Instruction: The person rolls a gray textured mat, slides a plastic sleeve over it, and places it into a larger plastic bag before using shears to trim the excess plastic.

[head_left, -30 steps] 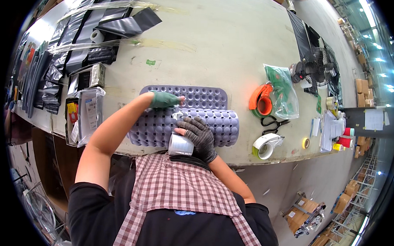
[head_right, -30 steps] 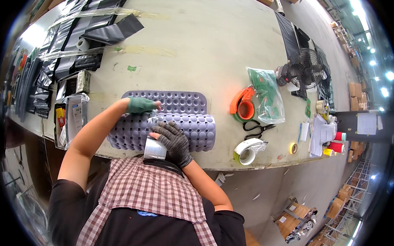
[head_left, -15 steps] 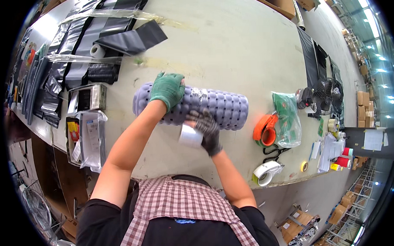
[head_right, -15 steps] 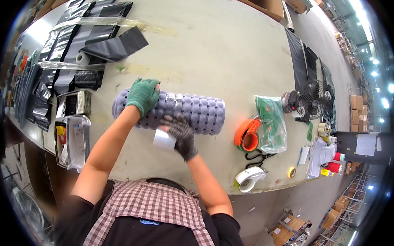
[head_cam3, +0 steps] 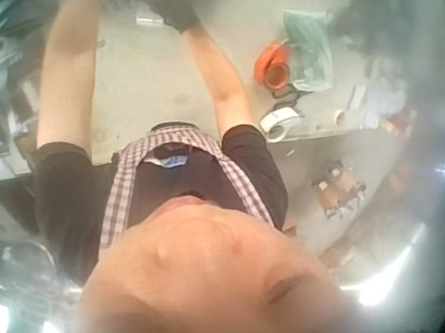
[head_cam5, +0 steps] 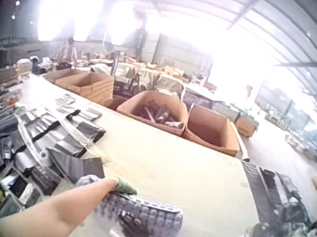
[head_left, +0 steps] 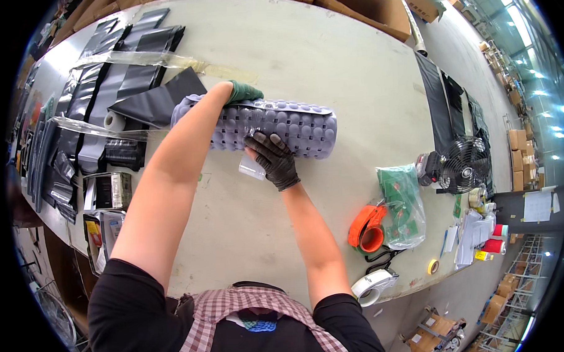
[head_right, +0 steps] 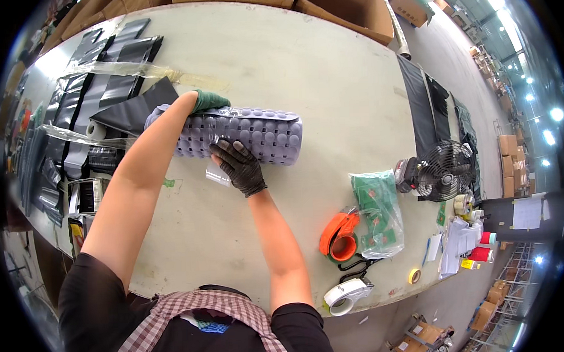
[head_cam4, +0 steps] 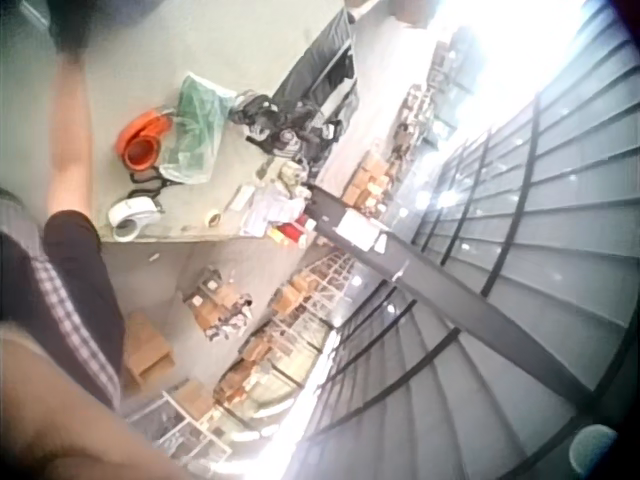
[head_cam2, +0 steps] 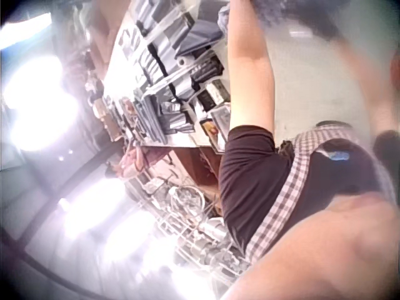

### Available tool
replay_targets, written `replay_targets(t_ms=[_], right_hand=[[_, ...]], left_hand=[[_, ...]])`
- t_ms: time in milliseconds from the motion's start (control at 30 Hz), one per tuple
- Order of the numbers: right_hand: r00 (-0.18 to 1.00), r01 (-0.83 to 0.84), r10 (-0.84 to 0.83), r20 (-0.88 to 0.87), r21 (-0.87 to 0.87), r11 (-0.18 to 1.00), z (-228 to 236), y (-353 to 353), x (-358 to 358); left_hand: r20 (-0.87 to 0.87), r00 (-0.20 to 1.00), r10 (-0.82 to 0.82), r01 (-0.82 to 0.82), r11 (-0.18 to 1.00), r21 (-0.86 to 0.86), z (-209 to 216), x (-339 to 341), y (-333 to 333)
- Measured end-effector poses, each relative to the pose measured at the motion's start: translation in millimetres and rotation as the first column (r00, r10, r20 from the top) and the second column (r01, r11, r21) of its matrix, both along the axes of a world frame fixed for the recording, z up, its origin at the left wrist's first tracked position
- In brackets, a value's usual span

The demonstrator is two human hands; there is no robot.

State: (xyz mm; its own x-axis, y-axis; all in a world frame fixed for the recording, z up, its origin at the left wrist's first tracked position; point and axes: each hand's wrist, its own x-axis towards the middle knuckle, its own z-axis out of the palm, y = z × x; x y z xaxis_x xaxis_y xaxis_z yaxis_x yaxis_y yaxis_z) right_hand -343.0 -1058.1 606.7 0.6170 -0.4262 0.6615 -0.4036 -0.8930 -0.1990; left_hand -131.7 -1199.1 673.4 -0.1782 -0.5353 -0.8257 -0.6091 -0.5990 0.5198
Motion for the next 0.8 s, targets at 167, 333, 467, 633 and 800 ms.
replay_targets(t_ms=[167, 333, 467, 633, 800], right_hand=[[0.993, 0.097, -0.108, 0.037, 0.219, 0.971, 5.2, 104.1, -25.5], [0.984, -0.134, 0.175, -0.036, 0.496, 0.858, 64.5, 275.5, -72.2], [0.990, -0.124, 0.062, 0.126, 0.578, 0.807, 75.5, 211.7, -52.4], [0.977, 0.110, -0.184, 0.108, 0.484, 0.868, 51.4, -19.4, 37.8], [0.913, -0.216, -0.050, 0.406, 0.583, 0.783, 108.8, -57.3, 51.9]], left_hand=[[0.154, 0.933, -0.324, 0.309, 0.944, 0.112, -2.7, -41.5, 68.6], [0.182, 0.532, -0.827, 0.815, 0.558, 0.154, 11.9, -100.8, 254.6], [0.282, 0.953, 0.108, 0.222, 0.384, -0.897, 78.0, -60.4, 307.6], [0.487, 0.868, 0.099, 0.414, 0.400, -0.818, 68.8, -77.2, 412.2], [0.648, 0.699, 0.301, 0.584, 0.282, -0.761, -17.1, -32.2, 302.1]])
